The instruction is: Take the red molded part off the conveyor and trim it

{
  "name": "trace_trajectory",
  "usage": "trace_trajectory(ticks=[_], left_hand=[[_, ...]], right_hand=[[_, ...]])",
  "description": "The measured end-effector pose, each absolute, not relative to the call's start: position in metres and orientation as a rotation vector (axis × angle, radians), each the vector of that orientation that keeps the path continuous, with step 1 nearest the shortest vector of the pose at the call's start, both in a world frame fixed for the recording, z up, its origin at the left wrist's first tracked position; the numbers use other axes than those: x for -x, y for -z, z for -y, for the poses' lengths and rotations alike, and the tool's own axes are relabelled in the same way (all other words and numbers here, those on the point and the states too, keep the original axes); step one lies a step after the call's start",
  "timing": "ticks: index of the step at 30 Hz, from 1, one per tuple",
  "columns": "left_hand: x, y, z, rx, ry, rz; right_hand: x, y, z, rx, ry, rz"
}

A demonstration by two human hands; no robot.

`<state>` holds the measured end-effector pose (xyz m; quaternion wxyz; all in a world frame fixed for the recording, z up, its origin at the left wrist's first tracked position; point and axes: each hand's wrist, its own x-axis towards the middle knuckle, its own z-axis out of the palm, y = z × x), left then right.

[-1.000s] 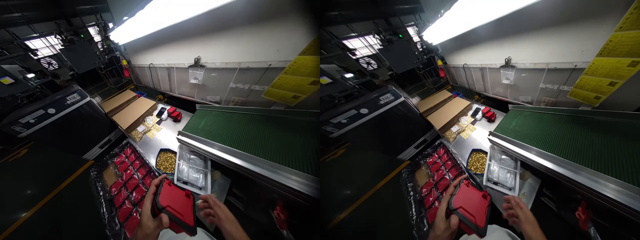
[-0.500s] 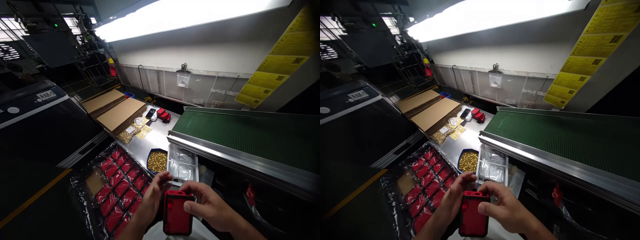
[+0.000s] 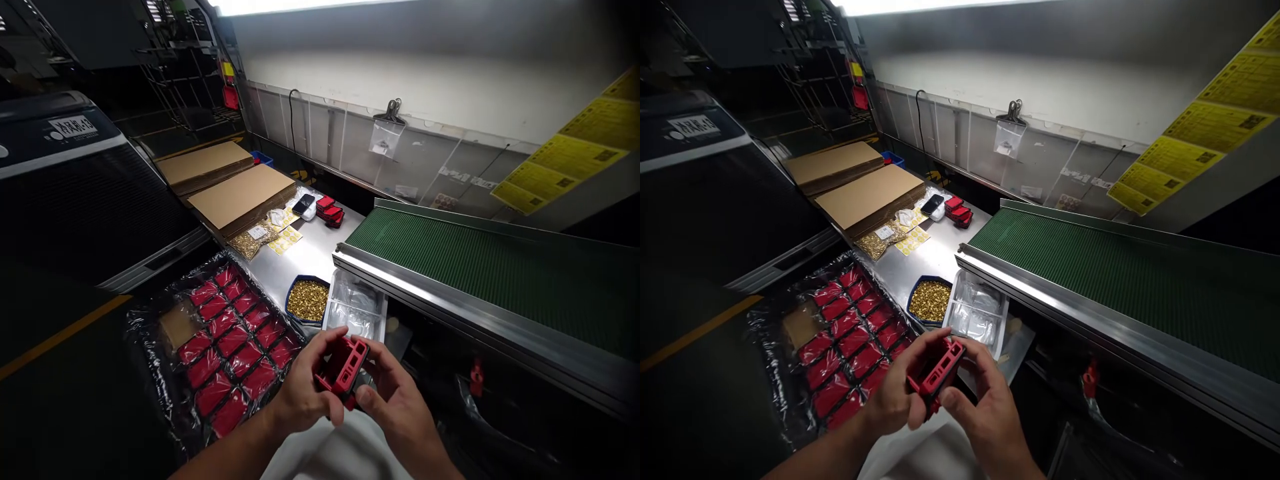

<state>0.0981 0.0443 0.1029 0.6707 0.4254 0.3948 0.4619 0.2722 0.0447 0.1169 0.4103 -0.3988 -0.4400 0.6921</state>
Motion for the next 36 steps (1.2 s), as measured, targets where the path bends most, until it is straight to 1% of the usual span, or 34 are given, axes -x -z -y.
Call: trace_trajectory(ticks=[4, 10, 17, 21, 25, 28, 31, 32, 36], left_hand=[[-0.097, -0.100, -0.044, -1.123, -1.051, -0.932], [-0.097, -0.107, -0.042, -1.357, -1.099, -0.992], [-0.097, -0.113, -0.036, -1.591, -1.185, -1.068], [-0.097, -0.112, -0.032, -1.614, -1.185, -1.093], [-0.096, -0.106, -0.026, -1.549, -1.183, -1.085], [-0.094, -0.104, -0.022, -1.356, -1.176, -1.092], [-0.090, -0.103, -0.018, -1.076, -1.158, -1.091], [-0.089, -0.102, -0.017, -1.010, -1.147, -1.080], [-0.087, -0.095, -0.013, -0.886, -1.130, -1.055]], right_hand=[[-0.273, -0.120, -0.042, 1.005, -1.745, 1.107], [-0.276, -0.129, -0.042, 0.947, -1.701, 1.196], [-0.280, -0.134, -0.047, 0.875, -1.814, 1.153], [-0.280, -0.137, -0.044, 0.848, -1.657, 1.328], [-0.278, -0.132, -0.058, 0.946, -1.626, 1.307], [-0.296, -0.100, -0.088, 1.150, -1.452, 1.270], [-0.333, -0.040, -0.107, 1.603, -1.113, 1.219], [-0.345, -0.017, -0.107, 1.720, -1.063, 1.216], [-0.367, 0.068, -0.073, 2.060, -1.109, 1.268]])
